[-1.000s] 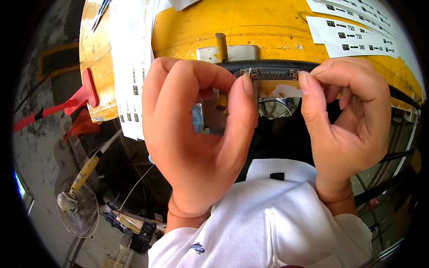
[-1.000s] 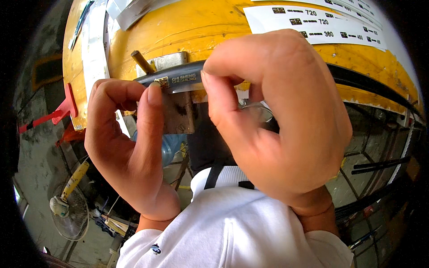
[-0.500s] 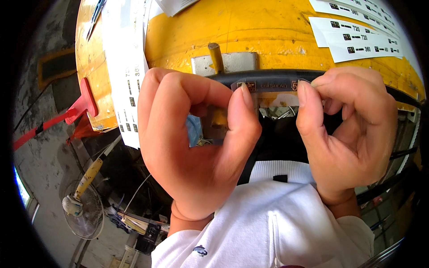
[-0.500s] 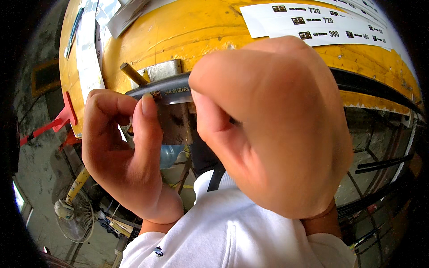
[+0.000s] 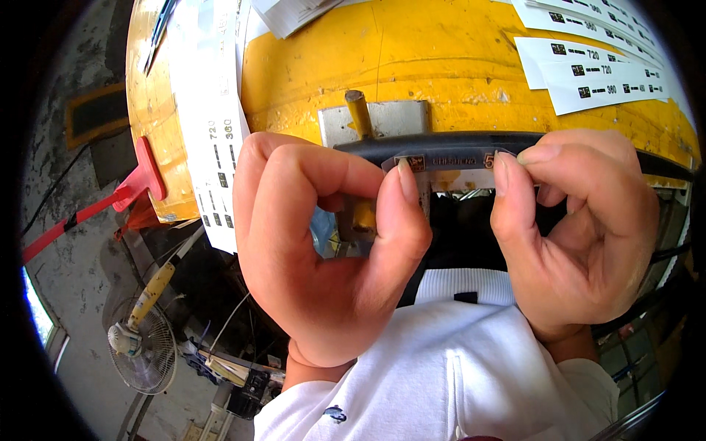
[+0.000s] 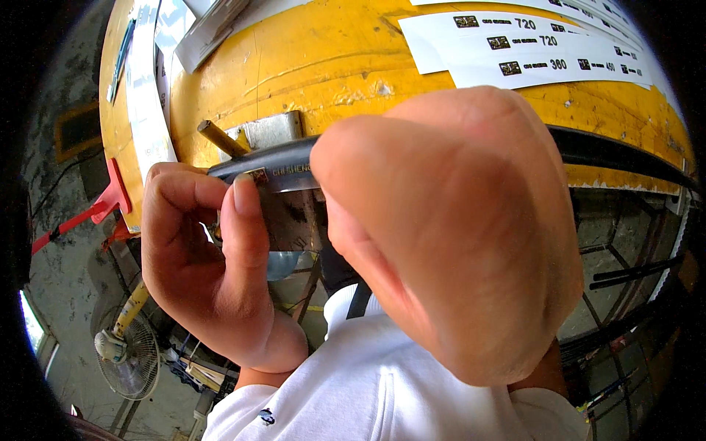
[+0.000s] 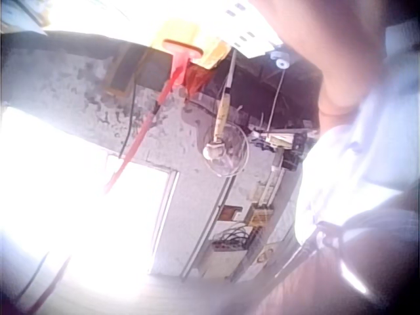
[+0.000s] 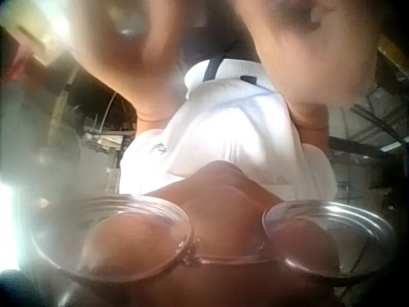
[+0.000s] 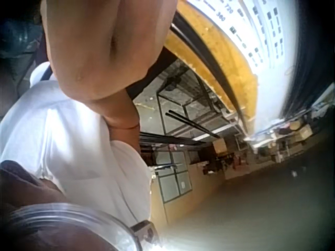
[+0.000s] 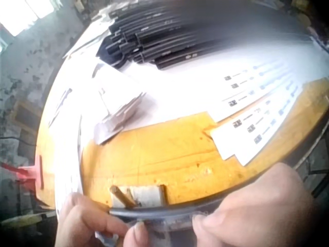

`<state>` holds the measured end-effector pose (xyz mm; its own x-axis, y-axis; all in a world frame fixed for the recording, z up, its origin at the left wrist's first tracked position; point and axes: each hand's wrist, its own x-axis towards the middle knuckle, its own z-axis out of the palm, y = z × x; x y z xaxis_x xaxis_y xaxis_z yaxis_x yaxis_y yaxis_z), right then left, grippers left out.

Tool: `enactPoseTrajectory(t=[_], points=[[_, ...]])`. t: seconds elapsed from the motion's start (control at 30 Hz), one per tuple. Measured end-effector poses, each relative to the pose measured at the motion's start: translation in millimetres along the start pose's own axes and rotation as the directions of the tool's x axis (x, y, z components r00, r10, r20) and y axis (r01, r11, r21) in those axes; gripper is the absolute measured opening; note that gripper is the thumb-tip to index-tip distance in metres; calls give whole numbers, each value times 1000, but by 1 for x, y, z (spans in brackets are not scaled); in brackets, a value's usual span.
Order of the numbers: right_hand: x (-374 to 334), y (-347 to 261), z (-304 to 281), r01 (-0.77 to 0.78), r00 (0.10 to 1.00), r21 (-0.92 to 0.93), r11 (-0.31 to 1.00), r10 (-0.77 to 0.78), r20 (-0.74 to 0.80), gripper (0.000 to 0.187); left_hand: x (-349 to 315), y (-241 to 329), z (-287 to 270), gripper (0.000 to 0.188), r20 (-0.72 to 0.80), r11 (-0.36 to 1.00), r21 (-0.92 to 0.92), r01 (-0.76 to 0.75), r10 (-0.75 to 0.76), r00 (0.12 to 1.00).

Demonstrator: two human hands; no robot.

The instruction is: The person repeatedly applies small printed labels to black cylindrical cables, peels off backing, and smooths them onto the surface. The person handles multiple cables and labels at a workbench, placing labeled cables aside after each application.

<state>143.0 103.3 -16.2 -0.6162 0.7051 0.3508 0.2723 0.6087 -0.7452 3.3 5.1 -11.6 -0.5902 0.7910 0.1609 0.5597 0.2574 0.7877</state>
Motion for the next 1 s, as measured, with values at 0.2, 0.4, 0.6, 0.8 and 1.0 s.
enactPoseTrajectory(t=[0.2,0.4,0.6,0.8,1.0], points=[[1,-3,-3,-33,999,-41,999,34,21,34,1,1,0,20,2,1000,12,-4,4,1000],[1,-4,-2,-40,999,-24,999,41,18,35,1,-2,0,21,-5,999,25,-33,33,999],[-8,4,14,-2,988,50,999,10,-154,39,2,1,1,21,8,1000,14,-18,18,1000],[-3,7,-12,24,996,-107,994,-15,85,40,1,-2,0,21,-6,999,3,-34,34,999],[1,-2,-2,22,999,-56,998,-20,27,42,0,-1,2,21,-7,1000,-11,-12,12,1000]])
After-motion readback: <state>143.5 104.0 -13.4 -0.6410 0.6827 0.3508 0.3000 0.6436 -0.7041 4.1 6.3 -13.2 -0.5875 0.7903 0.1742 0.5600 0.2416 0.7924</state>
